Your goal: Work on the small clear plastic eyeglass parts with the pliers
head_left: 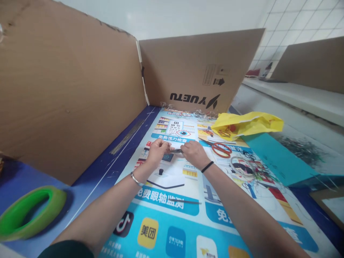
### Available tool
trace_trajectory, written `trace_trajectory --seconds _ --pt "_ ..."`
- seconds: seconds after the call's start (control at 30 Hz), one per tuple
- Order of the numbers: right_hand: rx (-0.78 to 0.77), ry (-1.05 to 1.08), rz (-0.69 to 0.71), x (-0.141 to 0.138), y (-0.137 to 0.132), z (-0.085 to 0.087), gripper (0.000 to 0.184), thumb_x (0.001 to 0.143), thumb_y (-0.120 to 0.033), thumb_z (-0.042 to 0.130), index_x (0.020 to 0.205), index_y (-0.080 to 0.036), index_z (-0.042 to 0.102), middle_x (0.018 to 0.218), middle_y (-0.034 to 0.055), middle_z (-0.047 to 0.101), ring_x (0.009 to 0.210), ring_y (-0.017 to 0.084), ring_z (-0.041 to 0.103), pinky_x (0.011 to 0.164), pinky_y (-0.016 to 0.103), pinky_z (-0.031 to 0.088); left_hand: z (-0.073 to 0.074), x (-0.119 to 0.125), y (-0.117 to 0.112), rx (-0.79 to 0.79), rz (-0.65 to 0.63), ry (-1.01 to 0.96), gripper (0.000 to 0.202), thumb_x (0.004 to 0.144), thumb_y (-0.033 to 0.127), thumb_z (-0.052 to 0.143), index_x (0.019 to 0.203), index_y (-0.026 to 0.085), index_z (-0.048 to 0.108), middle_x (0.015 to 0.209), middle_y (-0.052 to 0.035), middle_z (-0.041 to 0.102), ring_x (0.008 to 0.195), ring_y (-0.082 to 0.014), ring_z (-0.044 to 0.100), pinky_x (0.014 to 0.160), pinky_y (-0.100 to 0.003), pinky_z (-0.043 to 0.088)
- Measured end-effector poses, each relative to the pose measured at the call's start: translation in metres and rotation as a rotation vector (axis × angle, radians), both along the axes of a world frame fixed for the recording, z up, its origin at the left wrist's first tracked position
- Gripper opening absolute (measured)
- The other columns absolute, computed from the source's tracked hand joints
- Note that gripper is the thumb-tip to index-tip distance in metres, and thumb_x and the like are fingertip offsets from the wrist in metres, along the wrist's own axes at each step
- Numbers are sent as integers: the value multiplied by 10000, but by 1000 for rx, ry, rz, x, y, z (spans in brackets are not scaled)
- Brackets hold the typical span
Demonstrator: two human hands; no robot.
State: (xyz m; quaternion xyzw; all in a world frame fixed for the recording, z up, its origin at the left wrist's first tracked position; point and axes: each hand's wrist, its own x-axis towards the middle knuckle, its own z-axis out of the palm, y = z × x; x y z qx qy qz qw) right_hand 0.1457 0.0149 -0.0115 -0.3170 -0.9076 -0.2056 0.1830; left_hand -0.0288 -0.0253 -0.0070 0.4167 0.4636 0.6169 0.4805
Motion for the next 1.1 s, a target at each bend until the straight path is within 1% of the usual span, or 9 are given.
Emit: trace_trajectory --seconds 0.1,0.17,0.27,0.4,0.5,0.63,0.73,0.9,1.1 --pt "-119 -37 -41 0 -2 5 195 824 -248 473 735 -151 617 701 75 580 712 171 468 629 296 243 -1 -1 1 85 -7 71 167 713 278 569 672 154 466 738 -28 627 671 -162 651 621 -294 522" --pt "-188 -70 -95 0 -5 11 167 804 -218 483 752 -146 625 746 81 603 729 168 493 623 289 254 -1 -1 1 122 -16 112 158 728 275 558 682 148 477 747 -34 624 697 -164 653 635 -290 523" --pt "-252 -123 -165 -1 -9 20 178 802 -218 471 787 -149 634 795 84 624 750 173 522 604 275 269 0 -1 0 129 -27 149 146 740 264 554 699 143 484 737 -30 617 722 -161 654 649 -278 520" --pt "-316 -156 -243 -2 -10 28 243 823 -310 460 838 -159 649 832 82 634 761 181 545 609 260 293 2 0 -2 176 -42 138 168 756 269 559 686 144 472 760 -29 616 730 -154 651 651 -284 520" --pt "-374 -203 -290 -2 -9 32 312 824 -401 452 856 -174 665 836 77 643 756 186 552 607 262 300 1 2 -3 194 -54 162 186 753 260 577 665 140 466 773 -29 613 717 -134 646 634 -252 517" --pt "-463 -242 -302 1 -11 40 365 820 -452 433 852 -182 677 787 65 646 741 168 545 608 251 304 -1 4 -4 234 -84 213 173 767 245 559 661 138 473 748 -18 599 697 -125 646 618 -242 522" --pt "-504 -259 -276 3 -11 45 429 795 -522 416 831 -189 683 755 69 646 694 165 539 560 248 290 -2 5 -5 242 -95 212 168 763 231 559 658 145 461 744 -2 596 694 -107 644 620 -224 521" --pt "-549 -277 -282 3 -11 48 452 784 -547 406 844 -197 686 755 67 655 681 169 540 538 249 276 0 6 -6 161 -107 168 148 770 221 536 671 153 450 743 -3 604 674 -104 645 598 -216 519" --pt "-485 -270 -267 2 -11 44 466 804 -550 376 874 -207 682 816 84 666 735 198 560 540 259 268 2 1 -4 42 -157 85 121 749 254 562 796 161 499 781 -18 629 700 -135 653 575 -224 517"
